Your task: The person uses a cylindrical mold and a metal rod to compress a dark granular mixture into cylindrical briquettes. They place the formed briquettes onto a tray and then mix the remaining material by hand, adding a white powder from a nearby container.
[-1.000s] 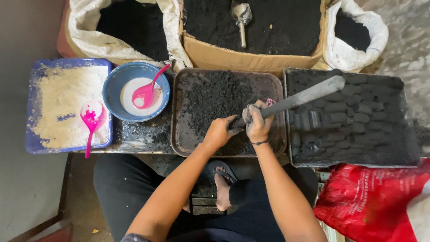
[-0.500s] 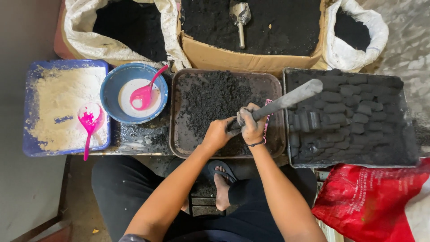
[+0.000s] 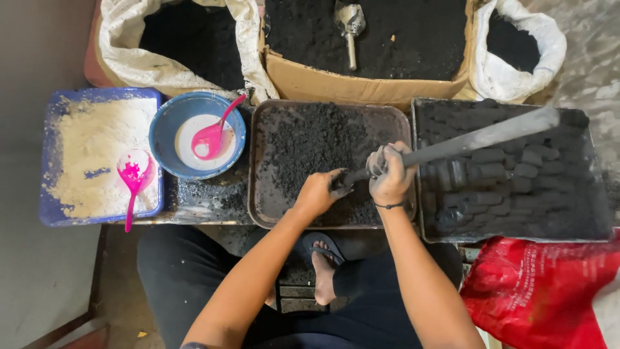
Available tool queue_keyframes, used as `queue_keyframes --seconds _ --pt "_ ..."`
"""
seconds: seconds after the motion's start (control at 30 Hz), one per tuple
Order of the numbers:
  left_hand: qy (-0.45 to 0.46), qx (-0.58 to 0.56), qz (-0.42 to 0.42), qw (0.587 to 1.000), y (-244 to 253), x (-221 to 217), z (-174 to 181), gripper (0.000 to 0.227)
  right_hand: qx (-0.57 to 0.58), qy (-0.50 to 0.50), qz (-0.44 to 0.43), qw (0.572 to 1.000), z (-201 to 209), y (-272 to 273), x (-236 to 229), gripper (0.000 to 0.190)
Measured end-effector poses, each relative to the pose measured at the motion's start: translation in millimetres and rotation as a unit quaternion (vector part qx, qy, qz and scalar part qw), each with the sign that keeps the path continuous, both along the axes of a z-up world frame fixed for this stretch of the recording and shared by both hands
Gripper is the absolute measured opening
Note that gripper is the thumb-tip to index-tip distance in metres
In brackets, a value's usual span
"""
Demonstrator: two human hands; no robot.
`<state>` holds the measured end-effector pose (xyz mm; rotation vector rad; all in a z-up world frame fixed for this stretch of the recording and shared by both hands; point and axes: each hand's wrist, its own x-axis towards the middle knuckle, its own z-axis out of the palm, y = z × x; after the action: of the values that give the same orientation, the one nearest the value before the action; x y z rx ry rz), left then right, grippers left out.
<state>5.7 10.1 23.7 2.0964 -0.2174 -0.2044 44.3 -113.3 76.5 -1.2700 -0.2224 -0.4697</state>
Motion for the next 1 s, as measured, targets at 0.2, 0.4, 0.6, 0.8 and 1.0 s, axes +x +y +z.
queue_keyframes --seconds 0.2,0.4,0.6,0.8,1.0 --pt "-0.003 0.001 0.005 1.0 0 0 -5 0.04 0.002 -0.036 -0.007 0.999 7 3 0 0.033" --pt "0.01 0.001 0.003 1.0 3 -3 11 0.04 0.025 -0.038 -0.003 0.999 -8 17 -6 0.032" --pt "-0.02 0.038 0.018 0.999 -5 6 -24 0.041 0.0 -0.028 -0.013 1.0 -26 19 -8 0.03" --pt "-0.016 0.045 0.015 0.999 -5 9 -41 0.042 -0.033 -0.006 0.012 0.999 -34 26 -6 0.029" --pt "0.003 0.033 0.009 0.999 0 7 -23 0.04 -0.048 -0.008 0.038 0.998 -37 25 -5 0.031"
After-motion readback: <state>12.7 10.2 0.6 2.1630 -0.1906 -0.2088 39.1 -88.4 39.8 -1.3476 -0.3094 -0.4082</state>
